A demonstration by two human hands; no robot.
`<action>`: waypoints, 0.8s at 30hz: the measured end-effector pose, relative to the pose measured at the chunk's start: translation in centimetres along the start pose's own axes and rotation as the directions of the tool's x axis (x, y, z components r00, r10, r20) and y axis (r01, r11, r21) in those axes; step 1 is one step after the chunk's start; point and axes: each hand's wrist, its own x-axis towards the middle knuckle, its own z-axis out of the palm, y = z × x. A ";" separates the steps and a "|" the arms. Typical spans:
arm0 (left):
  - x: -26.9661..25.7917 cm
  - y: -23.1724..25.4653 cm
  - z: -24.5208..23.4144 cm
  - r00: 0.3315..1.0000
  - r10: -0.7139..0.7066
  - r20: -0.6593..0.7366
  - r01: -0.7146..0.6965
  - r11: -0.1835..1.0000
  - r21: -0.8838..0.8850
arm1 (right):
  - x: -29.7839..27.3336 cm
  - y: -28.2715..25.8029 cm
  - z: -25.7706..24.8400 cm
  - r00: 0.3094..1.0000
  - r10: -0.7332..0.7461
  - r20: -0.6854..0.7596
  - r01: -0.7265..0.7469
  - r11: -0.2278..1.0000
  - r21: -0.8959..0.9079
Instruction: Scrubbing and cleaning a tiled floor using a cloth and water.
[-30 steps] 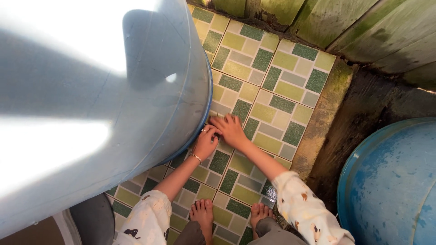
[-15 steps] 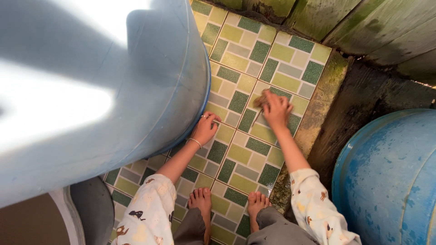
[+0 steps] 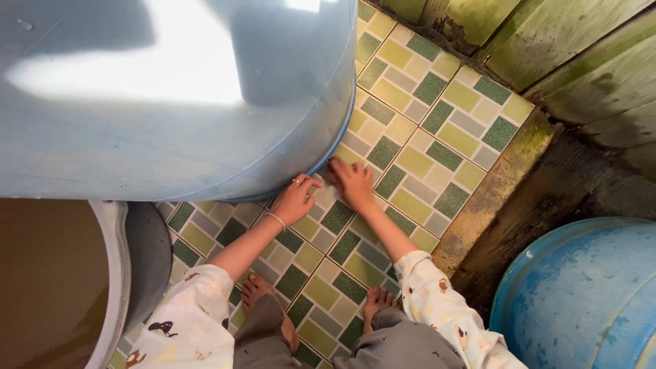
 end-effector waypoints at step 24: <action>1.5 1.2 1.7 0.950 0.306 0.067 -0.308 0.951 0.028 | -5.0 7.8 -3.7 0.907 0.415 -0.072 -0.410 0.909 0.076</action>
